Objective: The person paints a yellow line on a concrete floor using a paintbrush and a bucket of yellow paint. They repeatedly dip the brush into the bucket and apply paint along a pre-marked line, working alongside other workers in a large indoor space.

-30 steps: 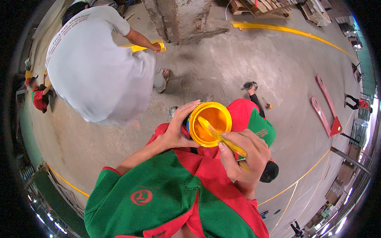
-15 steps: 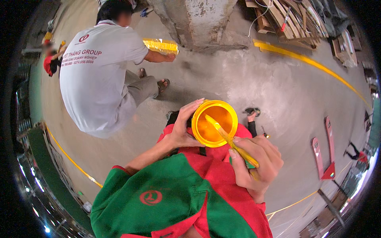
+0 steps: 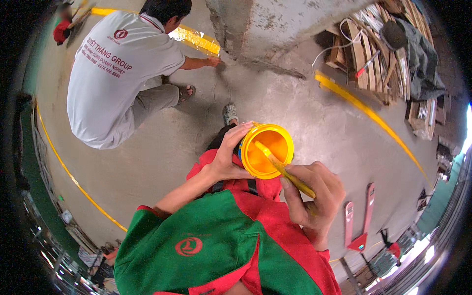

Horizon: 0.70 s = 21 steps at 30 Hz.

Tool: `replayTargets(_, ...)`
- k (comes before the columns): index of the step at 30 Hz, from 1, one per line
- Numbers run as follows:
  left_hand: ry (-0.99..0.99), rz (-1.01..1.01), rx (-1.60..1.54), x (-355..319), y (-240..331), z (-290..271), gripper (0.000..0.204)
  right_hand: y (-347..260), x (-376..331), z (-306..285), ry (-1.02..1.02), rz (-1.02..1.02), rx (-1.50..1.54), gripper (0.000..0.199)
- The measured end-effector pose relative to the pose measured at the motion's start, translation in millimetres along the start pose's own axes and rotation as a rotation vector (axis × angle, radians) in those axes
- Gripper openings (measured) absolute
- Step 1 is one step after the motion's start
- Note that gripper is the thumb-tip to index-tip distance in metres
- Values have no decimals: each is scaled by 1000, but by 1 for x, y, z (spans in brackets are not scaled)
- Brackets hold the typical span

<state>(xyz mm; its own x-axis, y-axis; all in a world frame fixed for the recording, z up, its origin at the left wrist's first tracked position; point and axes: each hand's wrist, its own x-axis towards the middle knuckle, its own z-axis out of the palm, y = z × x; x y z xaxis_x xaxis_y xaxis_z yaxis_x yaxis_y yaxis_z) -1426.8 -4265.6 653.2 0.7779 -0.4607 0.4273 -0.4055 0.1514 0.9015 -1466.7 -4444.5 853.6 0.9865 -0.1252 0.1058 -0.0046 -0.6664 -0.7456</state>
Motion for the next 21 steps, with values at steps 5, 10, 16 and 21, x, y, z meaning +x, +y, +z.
replayTargets(5, 56, 0, 74, 22, -4, -15, 111, 2, 38, 2, -21, -90, 5, 24)
replayTargets(10, 121, 33, 145, 29, -3, -33, 112, 5, 56, 9, 0, -129, 70, 23)
replayTargets(16, 160, 33, 243, 23, 0, -43, 112, 9, 58, 14, -25, -194, 119, 23)
replayTargets(21, 186, 80, 203, 21, -3, -45, 113, 11, 62, 22, -24, -265, 121, 22)
